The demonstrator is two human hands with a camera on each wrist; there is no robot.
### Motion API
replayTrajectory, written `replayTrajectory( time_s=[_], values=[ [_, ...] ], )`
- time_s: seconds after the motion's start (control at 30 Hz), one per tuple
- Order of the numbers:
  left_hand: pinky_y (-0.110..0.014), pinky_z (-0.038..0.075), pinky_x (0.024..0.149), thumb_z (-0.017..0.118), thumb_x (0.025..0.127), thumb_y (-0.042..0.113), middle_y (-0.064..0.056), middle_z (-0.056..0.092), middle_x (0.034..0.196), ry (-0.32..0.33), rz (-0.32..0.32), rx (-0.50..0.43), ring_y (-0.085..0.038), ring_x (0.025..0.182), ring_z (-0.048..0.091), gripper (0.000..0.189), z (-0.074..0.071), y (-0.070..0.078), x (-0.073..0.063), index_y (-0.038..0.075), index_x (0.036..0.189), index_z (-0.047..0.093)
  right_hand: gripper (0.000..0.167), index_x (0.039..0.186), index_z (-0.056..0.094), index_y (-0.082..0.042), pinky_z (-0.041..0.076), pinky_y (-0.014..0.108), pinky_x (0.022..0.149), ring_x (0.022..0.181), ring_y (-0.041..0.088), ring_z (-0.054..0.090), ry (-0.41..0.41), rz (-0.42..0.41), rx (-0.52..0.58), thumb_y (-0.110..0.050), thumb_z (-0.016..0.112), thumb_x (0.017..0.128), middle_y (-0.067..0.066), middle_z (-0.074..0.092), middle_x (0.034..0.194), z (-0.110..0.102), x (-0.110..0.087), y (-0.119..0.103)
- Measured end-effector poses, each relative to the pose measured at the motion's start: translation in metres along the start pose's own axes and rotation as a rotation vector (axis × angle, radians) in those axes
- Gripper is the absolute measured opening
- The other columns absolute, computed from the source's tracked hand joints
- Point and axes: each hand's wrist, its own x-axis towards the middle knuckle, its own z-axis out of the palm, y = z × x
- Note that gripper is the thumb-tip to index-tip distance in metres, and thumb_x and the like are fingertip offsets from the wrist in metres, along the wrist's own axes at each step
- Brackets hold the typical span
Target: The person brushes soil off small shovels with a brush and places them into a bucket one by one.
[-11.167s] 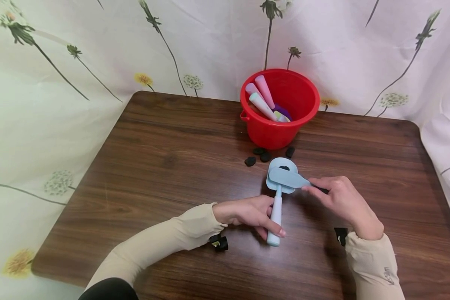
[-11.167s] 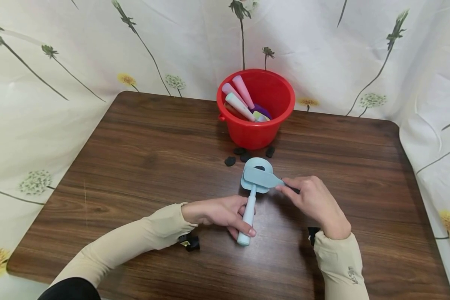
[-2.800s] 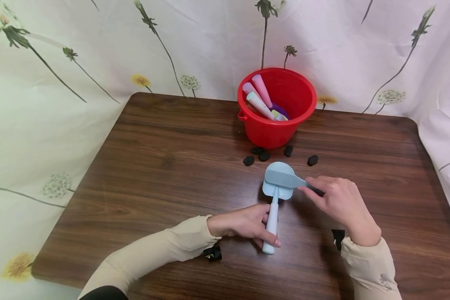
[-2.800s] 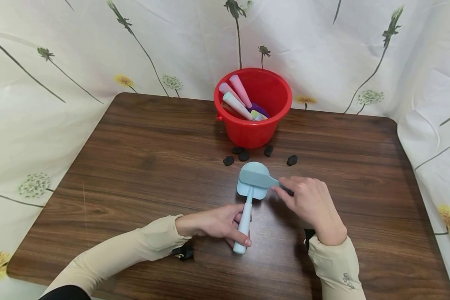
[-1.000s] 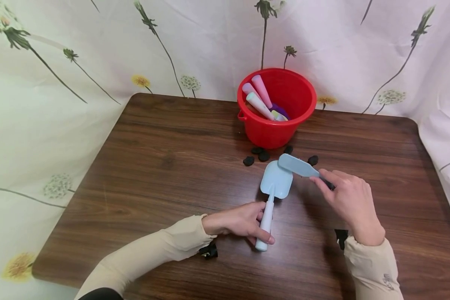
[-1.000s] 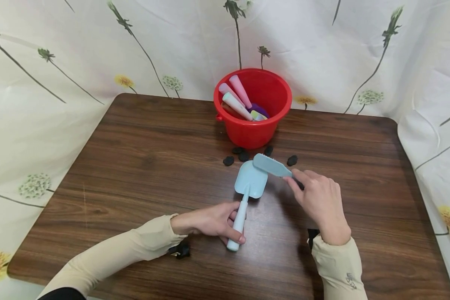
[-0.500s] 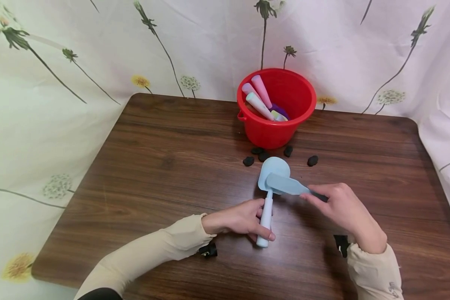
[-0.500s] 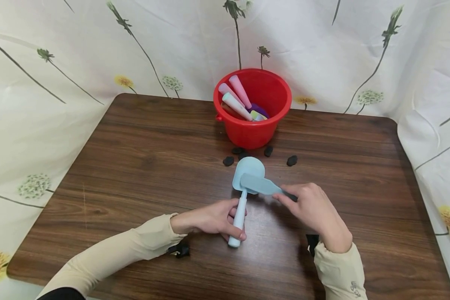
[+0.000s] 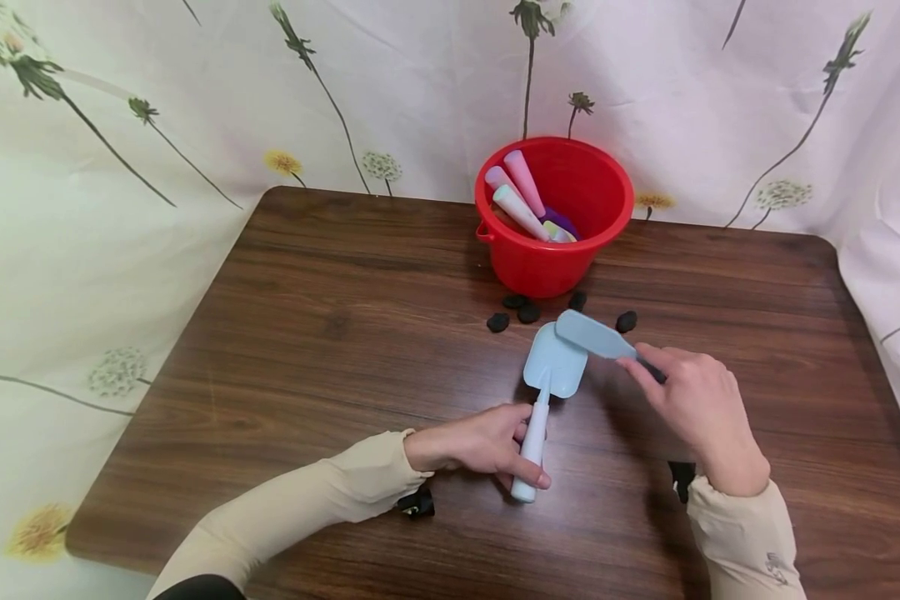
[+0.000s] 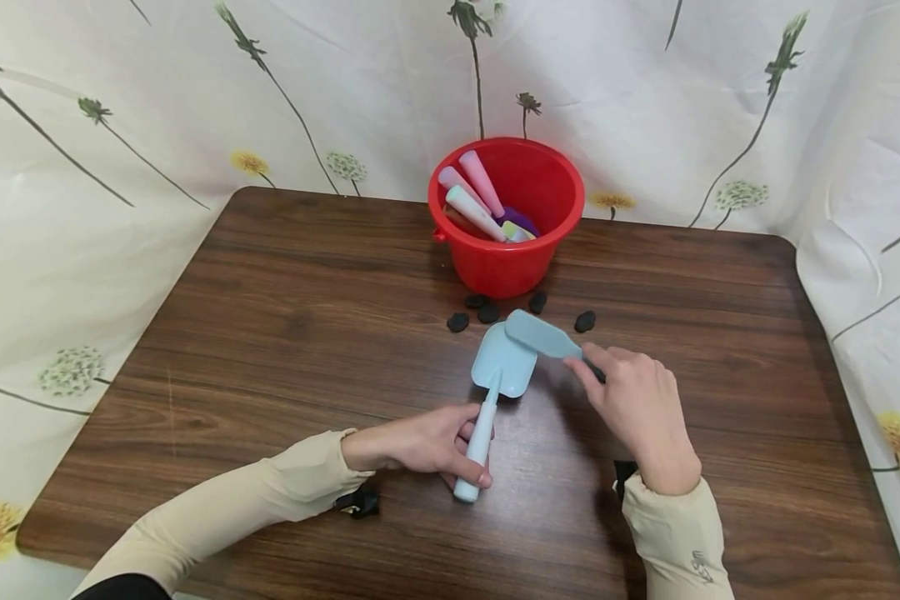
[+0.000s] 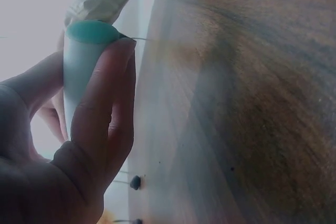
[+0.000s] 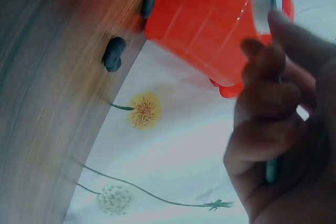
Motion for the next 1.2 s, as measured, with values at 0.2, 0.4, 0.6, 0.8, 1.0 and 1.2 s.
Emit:
replayTrajectory(
  time_s=[0.2, 0.4, 0.6, 0.8, 1.0, 1.2],
  values=[
    [-0.032, 0.059, 0.058, 0.076, 0.079, -0.001, -0.004, 0.065, 0.077, 0.003, 0.006, 0.007, -0.013, 0.063, 0.064, 0.041, -0.0006, 0.0011, 0.0004, 0.006, 0.102, 0.043, 0.029, 0.097, 0.074, 0.001, 0.048, 0.044, 0.049, 0.054, 0.026, 0.062, 0.050, -0.008, 0.029, -0.016, 0.080, 0.075, 0.014, 0.072, 0.074, 0.0003, 0.0010, 0.0008],
    [-0.034, 0.059, 0.057, 0.077, 0.077, -0.002, -0.005, 0.064, 0.075, 0.036, 0.016, 0.011, -0.013, 0.061, 0.064, 0.041, -0.0019, 0.0018, 0.0013, 0.005, 0.101, 0.044, 0.024, 0.095, 0.076, -0.006, 0.055, 0.029, 0.064, 0.071, 0.018, 0.071, -0.067, -0.049, 0.167, -0.011, 0.082, 0.073, 0.006, 0.076, 0.084, -0.0031, -0.0011, -0.0024],
    [-0.034, 0.060, 0.059, 0.078, 0.077, 0.001, -0.004, 0.065, 0.075, 0.050, 0.007, 0.032, -0.012, 0.062, 0.064, 0.042, -0.0053, 0.0032, 0.0013, 0.005, 0.102, 0.044, 0.021, 0.094, 0.077, -0.011, 0.052, 0.017, 0.066, 0.073, 0.007, 0.069, -0.209, -0.077, 0.216, -0.013, 0.081, 0.074, -0.002, 0.076, 0.084, -0.0044, -0.0036, -0.0067],
    [-0.036, 0.060, 0.059, 0.077, 0.078, -0.001, -0.003, 0.065, 0.075, 0.023, 0.026, 0.017, -0.013, 0.062, 0.065, 0.041, -0.0047, 0.0029, 0.0006, 0.006, 0.101, 0.044, 0.021, 0.097, 0.077, -0.014, 0.052, 0.018, 0.066, 0.071, 0.003, 0.066, -0.223, -0.041, 0.189, -0.015, 0.080, 0.077, -0.006, 0.075, 0.083, -0.0022, -0.0033, -0.0054],
    [-0.039, 0.060, 0.060, 0.076, 0.078, -0.001, -0.002, 0.065, 0.073, -0.008, 0.038, 0.030, -0.012, 0.060, 0.064, 0.040, -0.0040, 0.0028, -0.0009, 0.005, 0.100, 0.044, 0.025, 0.096, 0.077, -0.009, 0.055, 0.035, 0.063, 0.072, 0.016, 0.072, -0.146, -0.054, 0.156, -0.013, 0.082, 0.072, 0.004, 0.076, 0.084, 0.0001, -0.0013, -0.0030],
    [-0.036, 0.060, 0.059, 0.076, 0.078, -0.002, -0.004, 0.065, 0.075, -0.022, 0.011, 0.021, -0.012, 0.061, 0.064, 0.039, -0.0032, 0.0025, -0.0023, 0.005, 0.099, 0.043, 0.031, 0.097, 0.076, -0.004, 0.054, 0.046, 0.058, 0.068, 0.029, 0.071, -0.017, -0.079, 0.088, -0.032, 0.074, 0.084, 0.011, 0.075, 0.084, 0.0031, -0.0002, 0.0000]
  ],
)
